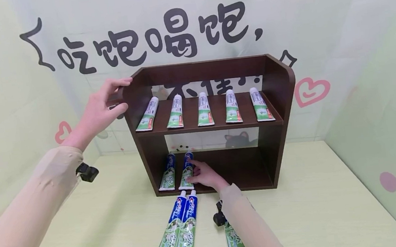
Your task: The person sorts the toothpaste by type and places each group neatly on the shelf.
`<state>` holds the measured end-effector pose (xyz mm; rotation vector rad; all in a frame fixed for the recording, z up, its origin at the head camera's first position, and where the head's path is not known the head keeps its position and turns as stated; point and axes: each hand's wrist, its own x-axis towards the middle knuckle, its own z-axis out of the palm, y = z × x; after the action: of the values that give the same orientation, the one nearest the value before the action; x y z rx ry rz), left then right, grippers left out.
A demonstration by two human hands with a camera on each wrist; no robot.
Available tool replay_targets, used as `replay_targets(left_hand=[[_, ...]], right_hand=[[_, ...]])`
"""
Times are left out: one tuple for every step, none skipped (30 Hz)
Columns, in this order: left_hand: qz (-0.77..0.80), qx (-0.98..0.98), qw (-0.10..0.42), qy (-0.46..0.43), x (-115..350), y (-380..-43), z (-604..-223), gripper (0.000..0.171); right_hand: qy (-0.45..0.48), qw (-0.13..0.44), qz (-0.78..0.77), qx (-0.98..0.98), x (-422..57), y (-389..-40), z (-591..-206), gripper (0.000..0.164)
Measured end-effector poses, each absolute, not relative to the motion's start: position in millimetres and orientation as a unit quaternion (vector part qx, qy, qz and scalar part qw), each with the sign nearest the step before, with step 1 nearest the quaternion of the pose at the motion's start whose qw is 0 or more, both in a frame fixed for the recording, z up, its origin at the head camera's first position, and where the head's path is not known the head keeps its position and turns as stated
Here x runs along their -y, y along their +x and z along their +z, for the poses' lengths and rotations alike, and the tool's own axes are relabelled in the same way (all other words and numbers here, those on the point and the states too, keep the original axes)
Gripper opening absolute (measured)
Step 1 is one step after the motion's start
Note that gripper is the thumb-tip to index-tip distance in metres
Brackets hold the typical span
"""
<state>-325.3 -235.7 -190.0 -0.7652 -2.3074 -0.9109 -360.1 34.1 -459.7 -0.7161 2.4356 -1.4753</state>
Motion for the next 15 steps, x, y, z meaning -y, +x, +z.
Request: replay_targets(left_hand=[[-0.338, 0.856, 0.269, -0.284, 236.0, -325.5, -190.1, 0.047], [-0.337, 0.856, 0.269, -0.284, 236.3, -325.6, -190.2, 0.047], [-0.337, 0.856, 0.269, -0.285, 236.5, -325.6, -190.2, 0.047], [-0.337, 0.856, 0.27, -0.285, 236.6, -325.6, -190.3, 0.047], [-0.337, 0.856, 0.27, -0.284, 236.8, -325.6, -190.3, 0.047], [-0.337, 0.856, 0.27, -0.284, 236.8, -325.6, -190.4, 0.046], [-0.337, 0.856, 0.271, -0.284, 236.8, -325.6, -190.3, 0.046], [-0.338, 0.855, 0.27, -0.285, 236.6, -325.4, -190.3, 0.046], [-0.339, 0.855, 0.269, -0.286, 236.3, -325.3, -190.1, 0.046], [-0.339, 0.855, 0.268, -0.286, 236.2, -325.4, -190.2, 0.046], [-0.338, 0.856, 0.267, -0.287, 236.1, -325.5, -190.2, 0.046], [-0.337, 0.856, 0.268, -0.288, 236.1, -325.6, -190.3, 0.046], [-0.336, 0.856, 0.268, -0.288, 236.1, -325.7, -190.3, 0.046], [-0.336, 0.856, 0.268, -0.288, 236.1, -325.9, -190.2, 0.046], [-0.335, 0.856, 0.269, -0.287, 236.3, -326.3, -190.1, 0.047]], right_hand=[[-0.24, 0.104, -0.499, -0.826, -33.4, -360.8, -460.4, 0.077], [-0.237, 0.106, -0.498, -0.828, -32.7, -361.4, -460.8, 0.076], [-0.232, 0.109, -0.497, -0.829, -32.1, -361.9, -461.2, 0.076], [-0.234, 0.108, -0.494, -0.83, -31.9, -362.6, -461.6, 0.076], [-0.235, 0.107, -0.492, -0.831, -31.7, -362.6, -461.3, 0.076], [-0.234, 0.107, -0.49, -0.833, -31.4, -362.8, -461.2, 0.076], [-0.234, 0.107, -0.489, -0.833, -31.2, -362.8, -460.5, 0.076], [-0.234, 0.106, -0.49, -0.833, -31.2, -362.5, -459.6, 0.076], [-0.232, 0.106, -0.493, -0.832, -31.3, -362.0, -458.6, 0.076], [-0.228, 0.105, -0.497, -0.831, -31.6, -361.1, -457.3, 0.076], [-0.222, 0.106, -0.505, -0.828, -31.5, -360.2, -456.0, 0.075], [-0.214, 0.106, -0.512, -0.825, -31.7, -359.7, -455.0, 0.074], [-0.208, 0.104, -0.521, -0.821, -32.2, -359.3, -454.0, 0.073], [-0.201, 0.1, -0.527, -0.82, -32.8, -358.7, -452.5, 0.072], [-0.194, 0.095, -0.532, -0.819, -33.7, -358.6, -451.2, 0.071]])
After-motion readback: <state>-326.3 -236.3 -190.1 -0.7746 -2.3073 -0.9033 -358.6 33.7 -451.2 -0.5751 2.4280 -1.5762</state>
